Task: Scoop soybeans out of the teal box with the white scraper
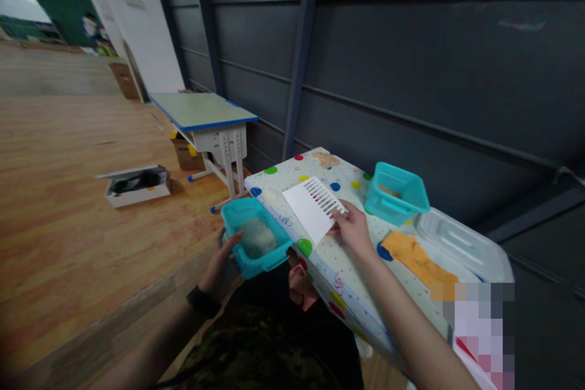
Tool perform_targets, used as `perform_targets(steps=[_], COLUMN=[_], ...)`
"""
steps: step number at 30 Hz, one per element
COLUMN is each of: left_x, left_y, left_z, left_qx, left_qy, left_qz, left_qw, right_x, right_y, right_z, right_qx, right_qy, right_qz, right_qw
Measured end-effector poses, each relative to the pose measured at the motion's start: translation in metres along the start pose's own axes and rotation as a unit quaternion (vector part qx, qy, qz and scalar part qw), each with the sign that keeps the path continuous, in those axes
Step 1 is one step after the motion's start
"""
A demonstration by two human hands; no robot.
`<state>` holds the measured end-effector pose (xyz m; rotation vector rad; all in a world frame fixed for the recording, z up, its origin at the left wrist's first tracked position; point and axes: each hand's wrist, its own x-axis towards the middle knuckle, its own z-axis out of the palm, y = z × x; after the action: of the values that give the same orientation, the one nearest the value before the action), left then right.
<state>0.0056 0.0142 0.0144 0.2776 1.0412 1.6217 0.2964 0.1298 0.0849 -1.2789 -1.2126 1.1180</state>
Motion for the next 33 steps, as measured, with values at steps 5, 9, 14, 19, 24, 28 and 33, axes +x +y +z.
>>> perform_targets(steps=[5, 9, 14, 19, 24, 28, 33], left_x=[0.001, 0.002, 0.002, 0.004, 0.004, 0.005, 0.009], left_y=[0.0, 0.001, 0.005, 0.006, 0.006, 0.006, 0.005], left_z=[0.0, 0.0, 0.001, 0.001, 0.0, -0.001, -0.002], left_qx=[-0.003, -0.002, -0.003, -0.004, -0.008, -0.008, -0.011], left_qy=[-0.001, 0.011, 0.015, 0.023, 0.02, 0.014, 0.011], left_qz=[0.003, 0.002, 0.005, -0.005, 0.0, 0.004, 0.02], left_qw=[1.0, 1.0, 1.0, 1.0, 1.0, 1.0, 1.0], right_x=[-0.005, -0.012, -0.006, -0.011, 0.008, 0.034, 0.032], right_y=[0.002, -0.003, -0.007, 0.0, -0.004, -0.007, -0.001], right_z=[0.01, 0.012, 0.01, 0.012, 0.013, 0.022, 0.026], right_qx=[-0.01, -0.013, -0.03, -0.032, -0.013, -0.037, -0.028], right_qy=[-0.036, -0.074, -0.021, -0.055, -0.018, 0.032, -0.051], right_qz=[0.006, 0.011, -0.012, 0.005, -0.023, -0.02, 0.016], right_qw=[0.999, 0.997, 0.999, 0.998, 1.0, 0.999, 0.998])
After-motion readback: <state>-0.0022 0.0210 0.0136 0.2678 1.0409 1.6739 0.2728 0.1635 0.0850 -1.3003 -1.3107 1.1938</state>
